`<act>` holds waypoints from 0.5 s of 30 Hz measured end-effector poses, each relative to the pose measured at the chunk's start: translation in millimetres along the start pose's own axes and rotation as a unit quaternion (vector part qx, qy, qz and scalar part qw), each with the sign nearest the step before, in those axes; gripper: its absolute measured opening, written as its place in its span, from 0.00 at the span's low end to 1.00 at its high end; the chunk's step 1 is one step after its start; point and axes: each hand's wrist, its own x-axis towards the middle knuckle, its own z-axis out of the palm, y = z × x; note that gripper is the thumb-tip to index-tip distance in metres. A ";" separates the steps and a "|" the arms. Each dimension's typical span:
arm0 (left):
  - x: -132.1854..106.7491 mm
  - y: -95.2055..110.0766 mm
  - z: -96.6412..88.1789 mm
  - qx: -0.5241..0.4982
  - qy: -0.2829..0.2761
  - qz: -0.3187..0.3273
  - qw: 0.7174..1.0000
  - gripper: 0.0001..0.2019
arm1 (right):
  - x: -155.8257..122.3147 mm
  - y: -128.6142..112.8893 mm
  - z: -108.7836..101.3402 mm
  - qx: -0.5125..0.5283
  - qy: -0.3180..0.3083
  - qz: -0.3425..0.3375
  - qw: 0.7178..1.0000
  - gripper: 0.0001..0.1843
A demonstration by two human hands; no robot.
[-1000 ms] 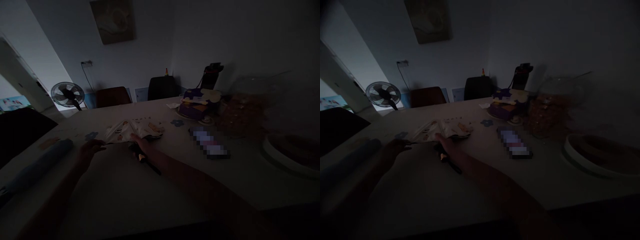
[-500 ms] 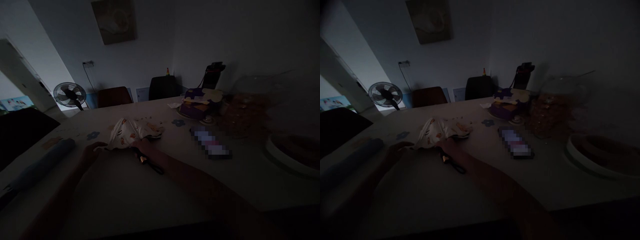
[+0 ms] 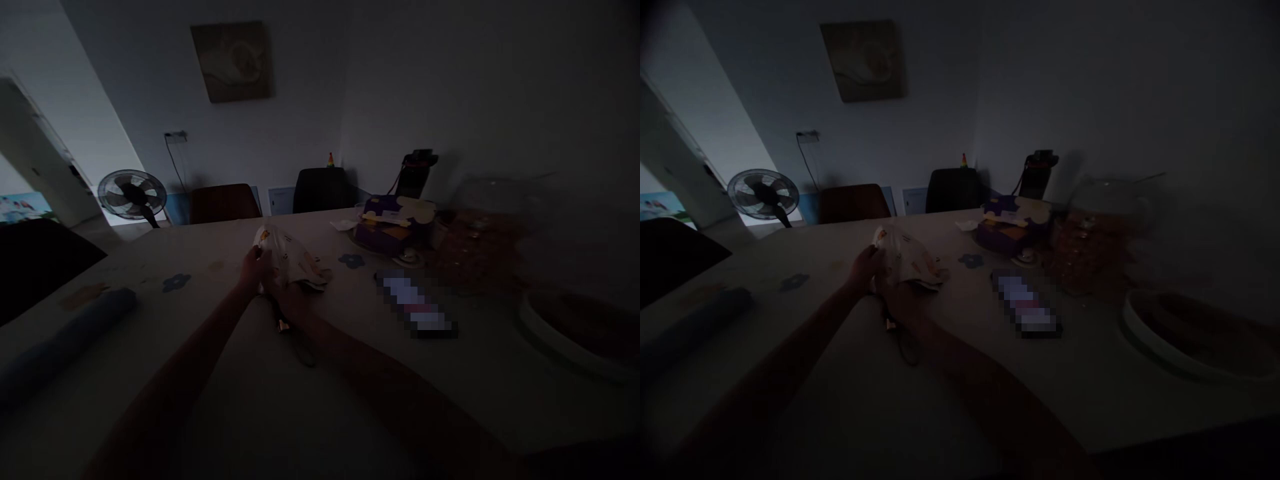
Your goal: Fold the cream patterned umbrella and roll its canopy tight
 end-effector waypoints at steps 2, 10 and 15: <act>4.0 -0.9 4.9 0.006 -0.002 -0.010 1.000 0.08 | -0.1 0.1 1.7 -0.004 -0.001 -0.008 1.000 0.16; 20.8 -12.4 -4.5 -0.219 -0.046 -0.107 0.969 0.20 | 3.0 9.9 6.6 -0.081 0.000 0.001 0.997 0.21; 23.5 -6.0 -14.8 -0.306 -0.125 -0.147 0.932 0.24 | 14.2 -0.1 13.3 -0.071 0.030 -0.058 0.995 0.21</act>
